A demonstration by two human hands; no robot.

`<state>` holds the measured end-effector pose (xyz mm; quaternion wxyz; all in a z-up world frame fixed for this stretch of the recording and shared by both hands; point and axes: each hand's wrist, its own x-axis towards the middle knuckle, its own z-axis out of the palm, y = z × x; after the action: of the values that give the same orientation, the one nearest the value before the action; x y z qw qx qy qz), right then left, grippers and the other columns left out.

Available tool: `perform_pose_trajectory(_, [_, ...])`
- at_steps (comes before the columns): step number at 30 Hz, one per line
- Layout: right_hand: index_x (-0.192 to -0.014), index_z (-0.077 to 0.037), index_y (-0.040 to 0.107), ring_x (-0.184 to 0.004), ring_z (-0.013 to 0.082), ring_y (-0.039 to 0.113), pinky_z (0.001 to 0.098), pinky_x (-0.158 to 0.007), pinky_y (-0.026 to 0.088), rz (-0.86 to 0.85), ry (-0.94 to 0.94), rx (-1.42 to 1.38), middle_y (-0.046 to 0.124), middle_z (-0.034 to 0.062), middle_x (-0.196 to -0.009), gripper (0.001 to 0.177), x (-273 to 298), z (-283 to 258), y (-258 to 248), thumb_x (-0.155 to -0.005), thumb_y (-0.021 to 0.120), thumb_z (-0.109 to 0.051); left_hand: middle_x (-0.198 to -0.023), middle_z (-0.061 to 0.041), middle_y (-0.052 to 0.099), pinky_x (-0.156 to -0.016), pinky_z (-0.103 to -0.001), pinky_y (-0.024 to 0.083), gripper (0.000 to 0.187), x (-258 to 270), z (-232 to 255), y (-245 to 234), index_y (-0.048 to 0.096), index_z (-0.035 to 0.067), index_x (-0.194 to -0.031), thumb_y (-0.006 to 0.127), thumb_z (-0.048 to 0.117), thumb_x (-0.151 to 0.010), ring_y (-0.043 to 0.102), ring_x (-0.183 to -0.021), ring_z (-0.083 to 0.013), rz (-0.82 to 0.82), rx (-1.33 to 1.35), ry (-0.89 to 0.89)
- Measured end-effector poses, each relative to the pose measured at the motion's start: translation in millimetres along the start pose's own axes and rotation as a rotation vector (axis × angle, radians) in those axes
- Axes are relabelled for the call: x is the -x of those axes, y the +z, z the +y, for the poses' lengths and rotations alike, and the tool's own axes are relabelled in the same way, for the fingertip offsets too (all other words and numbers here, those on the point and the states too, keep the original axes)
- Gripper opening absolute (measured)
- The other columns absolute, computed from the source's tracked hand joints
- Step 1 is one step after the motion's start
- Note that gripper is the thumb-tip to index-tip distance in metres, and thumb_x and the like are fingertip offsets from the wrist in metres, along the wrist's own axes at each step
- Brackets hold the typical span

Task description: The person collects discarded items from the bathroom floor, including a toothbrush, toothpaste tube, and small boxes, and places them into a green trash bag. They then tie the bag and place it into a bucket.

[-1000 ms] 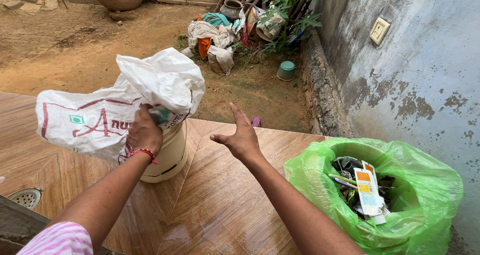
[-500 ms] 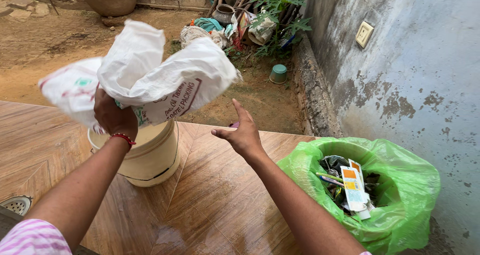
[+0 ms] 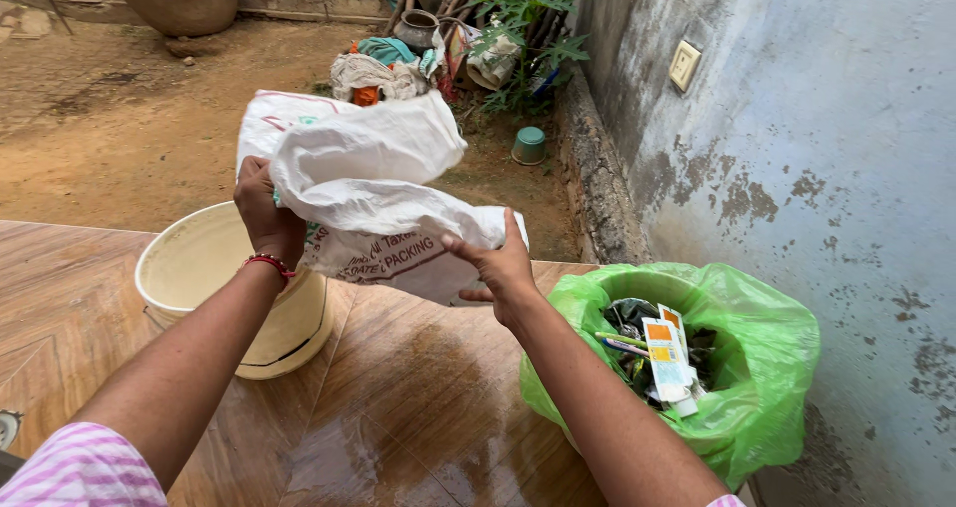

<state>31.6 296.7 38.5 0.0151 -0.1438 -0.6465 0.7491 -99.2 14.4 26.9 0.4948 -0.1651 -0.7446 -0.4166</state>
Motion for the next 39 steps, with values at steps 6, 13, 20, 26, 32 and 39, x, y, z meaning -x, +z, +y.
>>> perform_pose_trajectory(6, [-0.141,-0.017,0.052,-0.107,0.0254,0.073,0.0442,-0.08,0.064,-0.024,0.071,0.186,0.072,0.0088,-0.124,0.076,-25,55,-12,-0.071,0.08,-0.009,-0.111,-0.009,0.061,-0.091,-0.033,0.048,0.015,17,9,27,0.073,0.002,-0.104,0.075,0.008,-0.089,0.057,-0.103,-0.0238,-0.095,0.134,-0.08])
perform_pose_trajectory(13, [-0.092,0.003,0.07,-0.073,0.0194,0.068,0.032,-0.064,0.055,0.062,-0.029,0.197,0.074,0.0124,-0.086,0.019,-30,109,-20,-0.077,0.081,-0.002,-0.112,-0.018,0.057,-0.092,-0.04,0.05,0.013,46,-3,46,0.079,0.006,-0.094,0.075,0.017,-0.088,0.058,-0.102,-0.032,-0.081,-0.206,-0.274])
perform_pose_trajectory(20, [-0.087,0.003,0.077,-0.099,0.022,0.068,0.0343,-0.082,0.055,0.138,-0.236,0.351,0.07,0.0156,-0.118,0.017,-17,145,-14,-0.074,0.084,-0.006,-0.093,-0.024,0.073,-0.081,-0.04,0.052,0.02,62,-16,61,0.078,0.002,-0.098,0.078,0.019,-0.086,0.07,-0.091,-0.0302,-0.308,-0.118,-0.348])
perform_pose_trajectory(26, [-0.11,0.004,0.07,-0.129,0.029,0.06,0.0396,-0.103,0.056,0.155,-0.239,0.419,0.041,0.0134,-0.158,0.028,-21,136,-15,-0.083,0.067,-0.003,-0.097,-0.016,0.079,-0.075,-0.036,0.053,0.017,60,-27,79,0.076,0.002,-0.103,0.07,0.011,-0.09,0.07,-0.089,-0.019,-0.423,0.221,-0.458])
perform_pose_trajectory(32, [-0.139,0.006,0.047,-0.149,0.0327,0.027,0.0418,-0.119,0.033,0.011,-0.246,0.623,0.013,0.0147,-0.166,0.062,-34,163,-16,-0.079,0.056,0.014,-0.124,-0.018,0.07,-0.095,-0.037,0.048,0.031,81,-96,96,0.068,-0.001,-0.124,0.064,0.006,-0.095,0.065,-0.109,-0.0223,-0.879,0.066,-0.513])
perform_pose_trajectory(39, [-0.14,0.002,0.055,-0.131,0.0309,0.053,0.0367,-0.107,0.053,-0.31,-0.002,0.602,0.043,0.0195,-0.146,0.066,-56,206,-32,-0.075,0.055,0.012,-0.133,-0.023,0.067,-0.104,-0.04,0.051,0.059,134,-148,82,0.044,0.004,-0.149,0.064,0.009,-0.093,0.068,-0.119,-0.0318,-1.308,-0.275,-0.507])
